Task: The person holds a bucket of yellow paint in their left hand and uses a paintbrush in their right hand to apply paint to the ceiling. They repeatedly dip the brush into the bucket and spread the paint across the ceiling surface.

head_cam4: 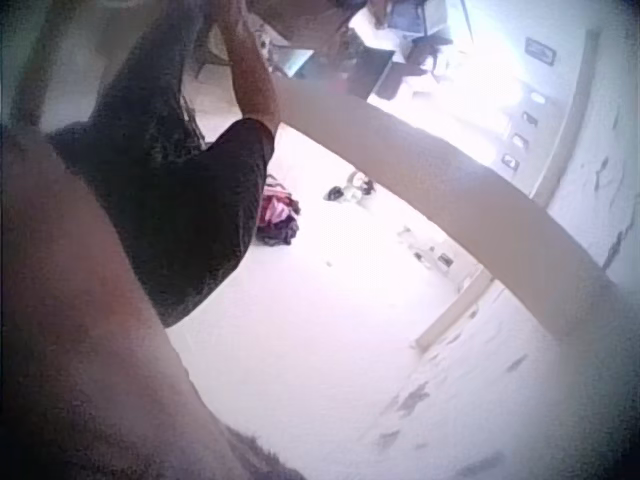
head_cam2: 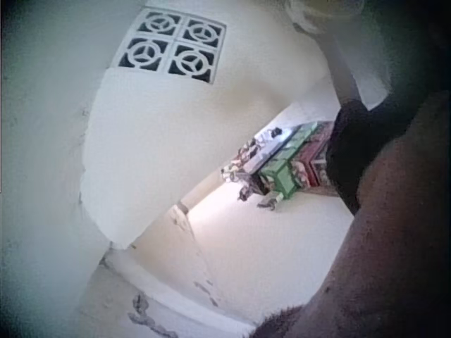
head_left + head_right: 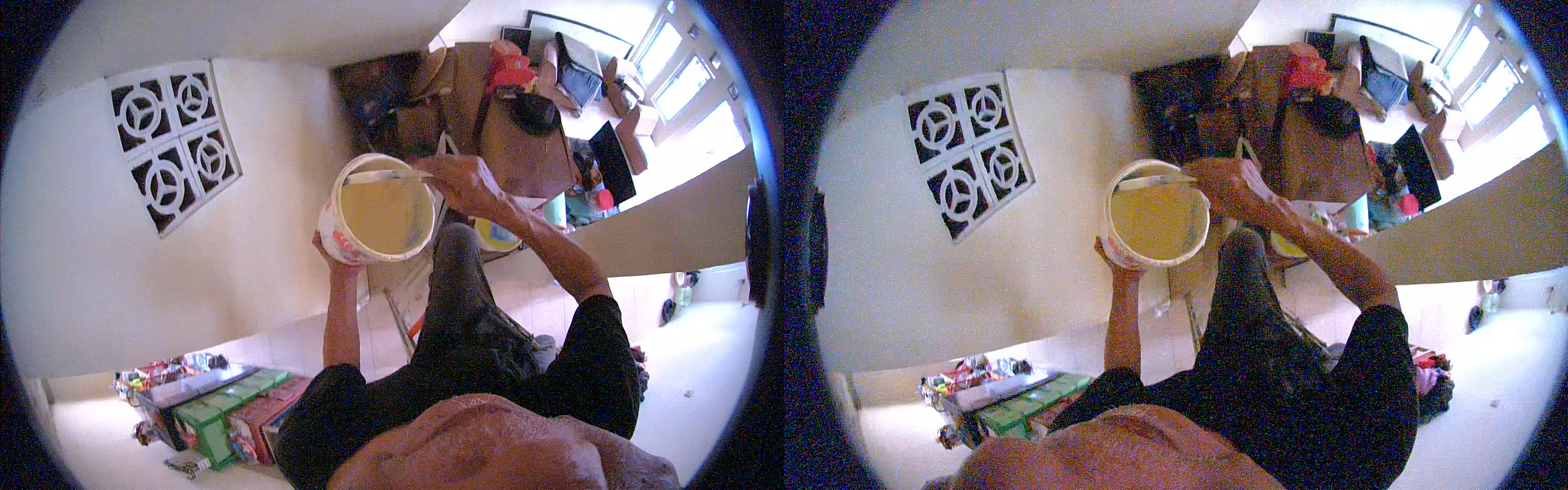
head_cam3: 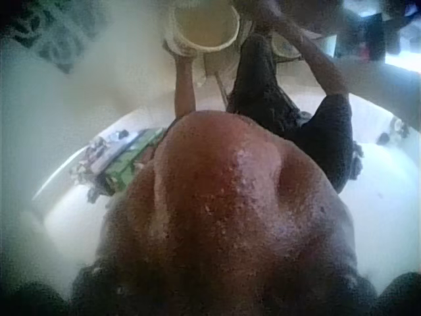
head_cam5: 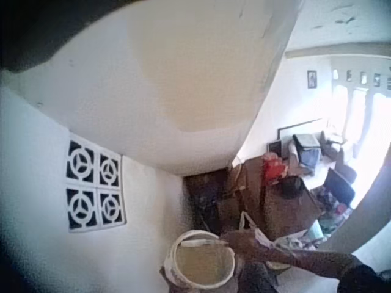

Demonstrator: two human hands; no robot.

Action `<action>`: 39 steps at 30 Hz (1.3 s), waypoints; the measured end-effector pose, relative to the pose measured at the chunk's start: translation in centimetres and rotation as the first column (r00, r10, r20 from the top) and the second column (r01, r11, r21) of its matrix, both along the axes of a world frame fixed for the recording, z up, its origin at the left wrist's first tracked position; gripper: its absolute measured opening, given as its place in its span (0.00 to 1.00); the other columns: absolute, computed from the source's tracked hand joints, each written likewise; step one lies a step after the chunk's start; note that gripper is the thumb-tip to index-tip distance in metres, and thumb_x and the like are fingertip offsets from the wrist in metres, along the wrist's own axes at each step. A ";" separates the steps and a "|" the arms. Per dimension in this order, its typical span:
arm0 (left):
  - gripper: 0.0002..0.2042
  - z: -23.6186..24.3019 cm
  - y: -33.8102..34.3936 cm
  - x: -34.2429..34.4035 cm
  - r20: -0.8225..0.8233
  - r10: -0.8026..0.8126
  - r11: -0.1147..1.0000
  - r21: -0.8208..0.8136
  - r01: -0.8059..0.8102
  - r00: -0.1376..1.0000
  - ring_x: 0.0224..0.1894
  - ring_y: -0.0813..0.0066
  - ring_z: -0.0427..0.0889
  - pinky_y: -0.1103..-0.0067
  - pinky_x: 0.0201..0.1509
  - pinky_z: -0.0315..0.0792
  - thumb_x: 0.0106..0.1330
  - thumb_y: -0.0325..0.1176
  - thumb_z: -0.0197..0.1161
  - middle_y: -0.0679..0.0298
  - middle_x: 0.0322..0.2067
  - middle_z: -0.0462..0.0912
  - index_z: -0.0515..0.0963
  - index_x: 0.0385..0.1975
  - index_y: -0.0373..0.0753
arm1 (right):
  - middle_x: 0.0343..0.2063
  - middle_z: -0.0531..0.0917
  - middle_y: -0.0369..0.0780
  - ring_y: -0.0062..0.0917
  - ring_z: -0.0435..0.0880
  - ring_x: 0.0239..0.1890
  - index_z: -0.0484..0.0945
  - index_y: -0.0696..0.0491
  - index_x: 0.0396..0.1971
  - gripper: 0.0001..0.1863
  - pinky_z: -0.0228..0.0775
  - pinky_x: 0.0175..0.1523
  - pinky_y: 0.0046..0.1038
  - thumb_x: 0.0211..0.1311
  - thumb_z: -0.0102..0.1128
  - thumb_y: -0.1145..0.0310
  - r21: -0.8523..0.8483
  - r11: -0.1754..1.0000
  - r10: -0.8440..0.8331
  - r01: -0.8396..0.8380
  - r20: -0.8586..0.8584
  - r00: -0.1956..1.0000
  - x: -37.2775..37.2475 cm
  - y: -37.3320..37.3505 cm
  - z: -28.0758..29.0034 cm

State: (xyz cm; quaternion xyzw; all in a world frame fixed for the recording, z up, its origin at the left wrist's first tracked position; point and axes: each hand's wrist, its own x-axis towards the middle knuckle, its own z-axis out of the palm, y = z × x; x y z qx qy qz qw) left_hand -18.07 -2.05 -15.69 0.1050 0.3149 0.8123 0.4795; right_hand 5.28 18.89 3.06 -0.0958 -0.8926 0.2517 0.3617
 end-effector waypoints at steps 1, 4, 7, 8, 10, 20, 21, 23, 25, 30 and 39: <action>0.41 0.4 0.1 0.1 0.095 -0.001 0.999 0.047 -0.004 0.995 0.64 0.56 0.64 0.54 0.64 0.61 0.56 0.70 0.43 0.61 0.64 0.64 0.59 0.66 0.49 | 0.35 0.85 0.45 0.38 0.85 0.38 0.80 0.55 0.43 0.15 0.78 0.43 0.33 0.55 0.64 0.70 0.060 0.998 -0.008 0.010 -0.034 0.999 0.0 -0.2 0.7; 0.42 0.6 0.1 -0.2 0.124 0.012 0.996 0.086 -0.023 0.992 0.65 0.55 0.62 0.54 0.65 0.60 0.56 0.71 0.40 0.62 0.65 0.62 0.57 0.67 0.51 | 0.35 0.85 0.46 0.34 0.85 0.35 0.81 0.59 0.41 0.13 0.76 0.41 0.31 0.54 0.63 0.75 -0.070 0.991 -0.118 0.116 -0.021 0.993 1.3 0.4 2.5; 0.42 -0.6 -1.0 -0.4 0.093 0.051 0.997 0.058 -0.057 0.994 0.67 0.56 0.57 0.52 0.67 0.56 0.57 0.73 0.35 0.63 0.68 0.58 0.55 0.68 0.52 | 0.34 0.85 0.45 0.30 0.85 0.33 0.81 0.58 0.42 0.13 0.75 0.38 0.29 0.56 0.63 0.73 -0.110 0.969 -0.234 0.222 -0.107 0.966 0.3 3.1 2.9; 0.42 -1.1 -1.6 -0.3 0.126 0.075 0.996 0.046 -0.081 0.989 0.67 0.56 0.57 0.52 0.67 0.56 0.57 0.73 0.35 0.63 0.68 0.58 0.55 0.67 0.52 | 0.34 0.85 0.45 0.30 0.85 0.33 0.81 0.58 0.42 0.13 0.75 0.38 0.29 0.56 0.63 0.72 -0.139 0.956 -0.279 0.260 -0.144 0.949 -0.9 4.3 2.4; 0.42 -2.5 -3.1 -0.6 0.162 0.084 0.993 0.064 -0.095 0.983 0.67 0.56 0.58 0.52 0.67 0.56 0.57 0.73 0.35 0.63 0.68 0.58 0.56 0.67 0.52 | 0.36 0.84 0.46 0.35 0.84 0.36 0.81 0.55 0.43 0.13 0.76 0.41 0.31 0.58 0.61 0.70 -0.169 0.923 -0.373 0.345 -0.186 0.909 -3.9 7.0 2.3; 0.39 -0.8 -7.1 -0.9 0.214 0.138 0.981 0.104 -0.163 0.967 0.66 0.55 0.60 0.51 0.66 0.57 0.58 0.72 0.36 0.64 0.67 0.60 0.60 0.65 0.53 | 0.37 0.83 0.46 0.45 0.82 0.37 0.79 0.50 0.44 0.12 0.75 0.40 0.41 0.61 0.57 0.67 -0.059 0.819 -0.486 0.570 -0.600 0.636 -19.5 22.8 4.0; 0.39 0.1 -7.3 -0.7 0.208 0.098 0.978 0.159 -0.132 0.973 0.66 0.55 0.60 0.51 0.66 0.58 0.58 0.71 0.36 0.64 0.66 0.60 0.60 0.65 0.53 | 0.37 0.83 0.47 0.45 0.82 0.37 0.79 0.50 0.44 0.12 0.75 0.40 0.42 0.61 0.57 0.67 -0.054 0.796 -0.493 0.603 -0.635 0.594 -20.0 23.7 4.0; 0.42 1.8 -7.7 -0.3 0.267 0.292 0.957 -0.079 -0.281 0.918 0.61 0.55 0.66 0.52 0.59 0.66 0.52 0.71 0.44 0.62 0.63 0.65 0.63 0.63 0.51 | 0.37 0.83 0.46 0.44 0.82 0.39 0.79 0.49 0.44 0.12 0.75 0.41 0.41 0.61 0.56 0.67 -0.141 0.755 -0.619 0.641 -0.475 0.625 -19.8 24.0 4.8; 0.42 1.7 -8.6 -0.2 0.234 0.300 0.954 -0.084 -0.289 0.925 0.61 0.55 0.66 0.52 0.59 0.66 0.51 0.71 0.44 0.62 0.63 0.65 0.63 0.63 0.51 | 0.38 0.83 0.46 0.43 0.83 0.40 0.80 0.49 0.44 0.12 0.75 0.43 0.38 0.59 0.59 0.70 -0.133 0.698 -0.681 0.704 -0.430 0.593 -18.0 25.8 4.6; 0.42 1.3 -9.9 0.0 0.222 0.317 0.948 -0.096 -0.303 0.922 0.61 0.55 0.66 0.52 0.59 0.65 0.51 0.71 0.44 0.62 0.63 0.65 0.63 0.63 0.51 | 0.31 0.84 0.46 0.34 0.84 0.29 0.80 0.54 0.40 0.10 0.75 0.36 0.35 0.62 0.57 0.66 -0.224 0.521 -0.819 0.824 -0.402 0.409 -11.6 29.6 3.2; 0.42 0.9 -10.4 0.3 0.211 0.317 0.948 -0.098 -0.302 0.925 0.61 0.54 0.66 0.52 0.59 0.65 0.51 0.72 0.44 0.62 0.63 0.65 0.63 0.63 0.51 | 0.24 0.82 0.41 0.33 0.79 0.23 0.76 0.54 0.30 0.10 0.72 0.31 0.37 0.63 0.56 0.62 -0.626 0.412 -0.911 0.662 -0.291 0.292 -14.9 31.0 2.2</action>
